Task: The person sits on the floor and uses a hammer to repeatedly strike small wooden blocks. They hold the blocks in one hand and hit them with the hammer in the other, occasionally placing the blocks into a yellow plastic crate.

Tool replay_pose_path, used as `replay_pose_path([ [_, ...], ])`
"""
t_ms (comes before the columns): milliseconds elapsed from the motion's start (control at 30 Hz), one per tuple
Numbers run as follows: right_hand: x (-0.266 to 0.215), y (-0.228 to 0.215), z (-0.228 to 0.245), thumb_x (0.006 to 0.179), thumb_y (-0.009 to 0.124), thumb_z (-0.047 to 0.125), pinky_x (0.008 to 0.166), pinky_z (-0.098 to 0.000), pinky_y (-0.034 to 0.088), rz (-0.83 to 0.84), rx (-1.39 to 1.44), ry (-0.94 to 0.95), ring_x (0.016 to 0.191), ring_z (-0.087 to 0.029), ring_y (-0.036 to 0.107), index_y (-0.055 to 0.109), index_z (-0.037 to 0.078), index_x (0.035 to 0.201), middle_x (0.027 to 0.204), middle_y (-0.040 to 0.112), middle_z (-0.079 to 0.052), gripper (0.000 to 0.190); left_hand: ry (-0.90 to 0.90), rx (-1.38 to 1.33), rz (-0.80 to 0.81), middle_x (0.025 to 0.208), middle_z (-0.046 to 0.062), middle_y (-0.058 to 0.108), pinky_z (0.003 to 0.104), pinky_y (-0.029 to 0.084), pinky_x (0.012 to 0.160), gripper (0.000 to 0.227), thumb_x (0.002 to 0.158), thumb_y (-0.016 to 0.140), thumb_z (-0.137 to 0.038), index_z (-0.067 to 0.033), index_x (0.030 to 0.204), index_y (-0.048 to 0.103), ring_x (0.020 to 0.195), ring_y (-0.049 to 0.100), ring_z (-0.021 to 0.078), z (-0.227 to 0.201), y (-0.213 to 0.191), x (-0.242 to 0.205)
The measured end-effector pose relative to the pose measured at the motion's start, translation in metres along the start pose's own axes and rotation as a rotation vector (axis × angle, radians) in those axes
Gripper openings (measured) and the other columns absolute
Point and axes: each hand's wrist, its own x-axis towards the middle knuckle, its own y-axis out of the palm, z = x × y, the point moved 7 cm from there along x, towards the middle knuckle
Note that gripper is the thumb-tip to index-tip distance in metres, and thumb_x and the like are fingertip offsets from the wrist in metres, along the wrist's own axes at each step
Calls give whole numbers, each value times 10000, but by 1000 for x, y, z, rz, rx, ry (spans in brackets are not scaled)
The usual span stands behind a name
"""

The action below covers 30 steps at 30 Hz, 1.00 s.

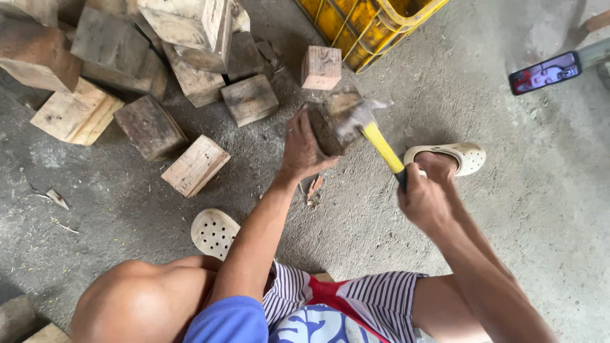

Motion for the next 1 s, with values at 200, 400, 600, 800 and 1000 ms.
replay_pose_path([
  [200,-14,-6,18,940,656,175,446,-414,515,-177,13,-89,531,-272,625,521,62,1158,697,648,-122,280,38,282,177,1494,331,264,646,315,1123,1498,435,1024,-570,-17,1501,129,1376,317,504,-3,10,11],
  [400,-52,-88,26,906,767,199,483,-277,459,-549,451,-281,550,-111,548,645,24,1243,786,637,-26,399,-56,25,22,1460,322,328,649,352,1172,1550,442,998,-512,59,1550,77,1376,395,473,6,16,4],
  [600,-88,-154,-141,1144,548,101,692,-263,450,-1137,1113,-390,759,-142,507,471,42,931,866,515,-55,234,48,32,-40,1457,340,322,649,364,1171,1578,428,1015,-550,69,1535,76,1361,403,494,12,25,-2],
  [800,-11,-46,-68,1081,470,211,575,-360,519,-757,415,-250,621,-260,567,404,-71,1243,791,567,-165,332,15,83,42,1454,353,305,637,351,1172,1615,406,1008,-599,88,1523,65,1363,382,507,16,26,2],
  [1000,1,-11,-7,963,710,235,432,-375,455,-263,446,-14,466,-196,562,513,16,1097,617,606,-109,324,-48,47,25,1428,307,335,626,364,1170,1578,421,982,-587,64,1532,69,1341,420,468,9,24,7],
])
